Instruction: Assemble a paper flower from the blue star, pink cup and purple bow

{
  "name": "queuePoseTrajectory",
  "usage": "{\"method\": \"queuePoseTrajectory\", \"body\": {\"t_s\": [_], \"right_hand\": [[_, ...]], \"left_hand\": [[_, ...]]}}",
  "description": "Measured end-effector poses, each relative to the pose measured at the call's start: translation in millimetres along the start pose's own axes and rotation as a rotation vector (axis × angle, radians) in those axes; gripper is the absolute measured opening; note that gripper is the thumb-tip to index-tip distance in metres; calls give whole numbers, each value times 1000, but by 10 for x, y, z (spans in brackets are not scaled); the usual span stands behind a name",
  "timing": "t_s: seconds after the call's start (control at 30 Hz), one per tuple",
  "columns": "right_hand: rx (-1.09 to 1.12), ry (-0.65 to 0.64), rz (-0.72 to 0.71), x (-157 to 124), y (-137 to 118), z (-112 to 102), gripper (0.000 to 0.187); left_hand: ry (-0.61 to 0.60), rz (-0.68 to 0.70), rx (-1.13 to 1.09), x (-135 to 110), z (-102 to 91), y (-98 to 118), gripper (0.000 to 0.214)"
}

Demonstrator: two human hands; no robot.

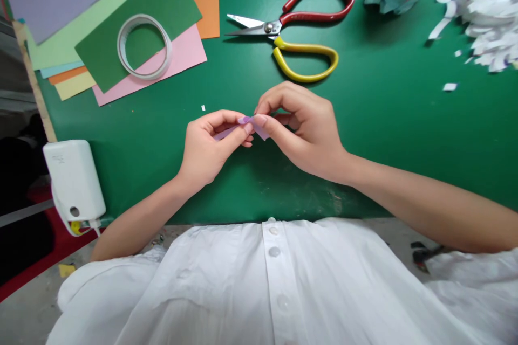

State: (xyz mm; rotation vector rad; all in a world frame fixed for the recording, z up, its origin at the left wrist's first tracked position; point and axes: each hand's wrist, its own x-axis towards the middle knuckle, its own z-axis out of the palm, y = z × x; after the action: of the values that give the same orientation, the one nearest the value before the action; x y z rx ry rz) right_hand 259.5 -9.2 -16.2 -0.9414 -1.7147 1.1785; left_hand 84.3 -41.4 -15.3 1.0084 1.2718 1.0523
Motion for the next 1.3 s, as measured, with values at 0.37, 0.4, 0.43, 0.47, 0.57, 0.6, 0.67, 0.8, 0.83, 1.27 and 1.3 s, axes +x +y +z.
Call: {"method": "queuePoseTrajectory", "body": {"t_s": [0.37,0.4,0.43,0.47,0.57,0.6,0.67,0.8,0.83,1.27,1.3], "right_hand": [[-6,-3,27,-1,-3,0,15],[-20,3,26,-4,-10,5,15],[-38,11,20,-7,-16,9,15],[-57,21,9,-9,-19,13,15],[-107,51,-28,-11,-19,18,14],[-120,61,-37,-12,-18,19,14],[-146,78,-59,-16,-15,22,14],[-152,82,-88,-28,-11,37,14],[-137,79,-83,-31,-8,41,14],[-123,73,-59,-26,9,44,11],[-142,68,-85,-19,12,30,8]], "left_hand": [[27,8,46,1,4,-9,18],[26,9,40,-2,9,-6,17],[24,9,29,-4,13,-3,16],[21,9,17,-7,16,-1,15],[11,9,-2,-10,19,3,14],[8,8,0,-9,18,3,14],[7,5,12,-4,14,4,15],[-10,25,33,3,10,4,15],[-15,31,33,3,10,3,14],[12,-3,14,13,19,-24,20],[17,3,24,12,21,-16,19]]}}
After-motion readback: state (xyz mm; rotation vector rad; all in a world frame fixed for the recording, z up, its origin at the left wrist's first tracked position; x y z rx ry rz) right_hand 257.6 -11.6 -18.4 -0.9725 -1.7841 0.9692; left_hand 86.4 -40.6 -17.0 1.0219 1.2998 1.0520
